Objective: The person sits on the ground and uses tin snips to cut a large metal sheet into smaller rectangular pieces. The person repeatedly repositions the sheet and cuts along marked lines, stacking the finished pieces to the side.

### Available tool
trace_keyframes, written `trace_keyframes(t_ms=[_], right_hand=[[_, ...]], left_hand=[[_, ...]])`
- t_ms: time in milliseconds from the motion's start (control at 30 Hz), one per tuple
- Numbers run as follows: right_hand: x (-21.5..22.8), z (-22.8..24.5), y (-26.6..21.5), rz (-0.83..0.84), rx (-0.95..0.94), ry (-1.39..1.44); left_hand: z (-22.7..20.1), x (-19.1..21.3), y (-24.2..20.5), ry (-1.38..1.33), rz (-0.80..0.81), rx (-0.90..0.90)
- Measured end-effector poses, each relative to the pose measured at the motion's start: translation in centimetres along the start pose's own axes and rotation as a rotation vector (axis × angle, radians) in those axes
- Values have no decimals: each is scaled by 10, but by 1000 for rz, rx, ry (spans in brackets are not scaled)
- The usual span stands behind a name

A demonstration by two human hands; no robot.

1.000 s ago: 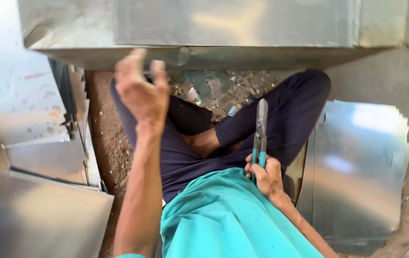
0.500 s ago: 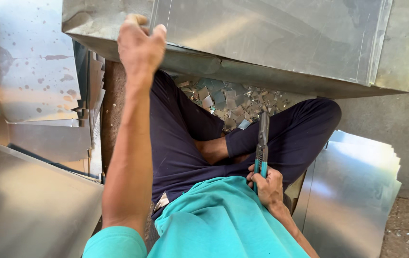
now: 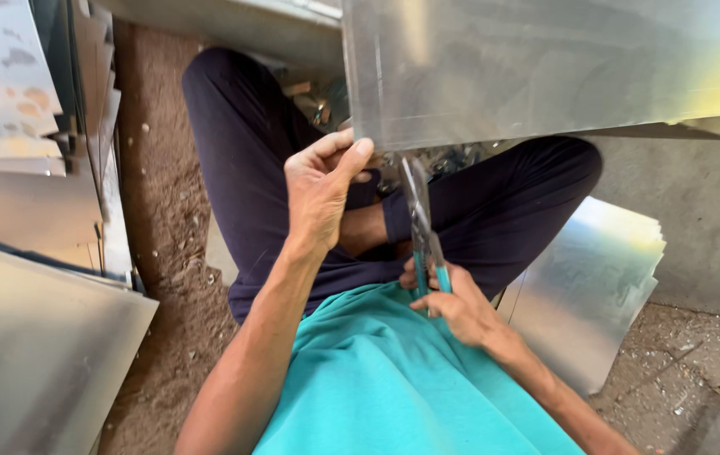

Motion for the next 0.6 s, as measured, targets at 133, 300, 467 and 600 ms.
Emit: trace_keyframes(t_ms=[133, 300, 467, 600], right_hand=[[-7, 17, 21, 49, -1, -13], [-17, 32, 35, -27, 4, -9], [-12, 37, 34, -54, -47, -61], [-6, 36, 40, -112, -38, -167]], left_hand=[[7, -5, 3, -88, 60, 44], [4, 0, 5, -9, 31, 0], [-6, -4, 7, 24, 32, 12], [-2, -1, 8, 42, 30, 26]])
Point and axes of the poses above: each hand's wrist, its own y-axis towards the middle knuckle, its own x-axis out of the back of the hand, z = x × y, the point moved 4 cm from there along y, towards the middle knuckle, and after that the axes turned 5 degrees about x, right-handed, at the moved point
